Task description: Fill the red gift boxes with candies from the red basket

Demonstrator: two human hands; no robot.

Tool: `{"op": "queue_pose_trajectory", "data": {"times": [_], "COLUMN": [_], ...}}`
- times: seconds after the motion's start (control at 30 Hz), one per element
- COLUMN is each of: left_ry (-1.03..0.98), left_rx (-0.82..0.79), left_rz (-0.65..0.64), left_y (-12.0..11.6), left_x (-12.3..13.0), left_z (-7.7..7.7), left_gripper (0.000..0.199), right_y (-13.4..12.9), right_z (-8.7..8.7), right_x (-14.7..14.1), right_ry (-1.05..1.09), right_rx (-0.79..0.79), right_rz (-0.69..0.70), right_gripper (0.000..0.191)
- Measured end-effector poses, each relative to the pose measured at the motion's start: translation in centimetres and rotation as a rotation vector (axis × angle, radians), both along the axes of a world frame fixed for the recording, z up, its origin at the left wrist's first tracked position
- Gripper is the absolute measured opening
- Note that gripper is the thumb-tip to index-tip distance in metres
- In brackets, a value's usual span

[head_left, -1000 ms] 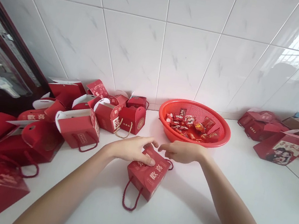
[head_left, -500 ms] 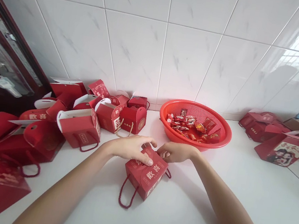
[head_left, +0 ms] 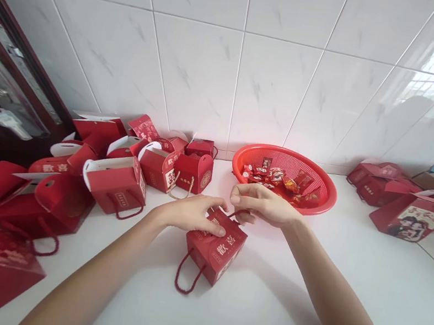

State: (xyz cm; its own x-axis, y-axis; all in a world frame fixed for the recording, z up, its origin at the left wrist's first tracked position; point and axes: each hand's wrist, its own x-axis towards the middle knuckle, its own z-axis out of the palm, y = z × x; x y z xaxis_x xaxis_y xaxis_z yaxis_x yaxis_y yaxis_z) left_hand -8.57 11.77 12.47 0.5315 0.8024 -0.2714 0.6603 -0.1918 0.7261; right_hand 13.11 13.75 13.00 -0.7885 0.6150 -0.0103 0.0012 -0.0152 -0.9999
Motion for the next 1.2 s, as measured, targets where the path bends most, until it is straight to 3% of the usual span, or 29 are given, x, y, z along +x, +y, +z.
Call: {"op": "queue_pose_trajectory", "data": {"times": [0.13, 0.33, 0.67, 1.03, 1.2], "left_ry": [-0.063, -0.022, -0.019, 0.017, 0.039], "left_rx": [0.013, 0.090, 0.059, 0.013, 0.000], "left_rz": [-0.052, -0.053, -0.047, -0.086, -0.019], "left_y": [0.2, 0.7, 0.8, 0.4, 0.4], "left_x": [0.0, 0.0, 0.0, 0.2, -0.5], "left_z": [-0.3, -1.0, -1.0, -0.3, 0.2], "left_gripper": [0.032, 0.031, 0.036, 0.039, 0.057], "right_y": [-1.2, -2.3, -2.3, -3.0, -3.1], "right_z": [1.0, 1.4, 1.9, 2.1, 2.2], "right_x": [0.1, -0.2, 0.7, 0.7, 0.6], "right_ry": [-0.035, -0.414, -0.499, -0.567, -0.601], "right_rx": [0.104, 0.444, 0.484, 0.574, 0.591], "right_rz": [0.111, 0.105, 0.243, 0.298, 0.274], "right_gripper": [0.023, 0.008, 0.010, 0.013, 0.013]}}
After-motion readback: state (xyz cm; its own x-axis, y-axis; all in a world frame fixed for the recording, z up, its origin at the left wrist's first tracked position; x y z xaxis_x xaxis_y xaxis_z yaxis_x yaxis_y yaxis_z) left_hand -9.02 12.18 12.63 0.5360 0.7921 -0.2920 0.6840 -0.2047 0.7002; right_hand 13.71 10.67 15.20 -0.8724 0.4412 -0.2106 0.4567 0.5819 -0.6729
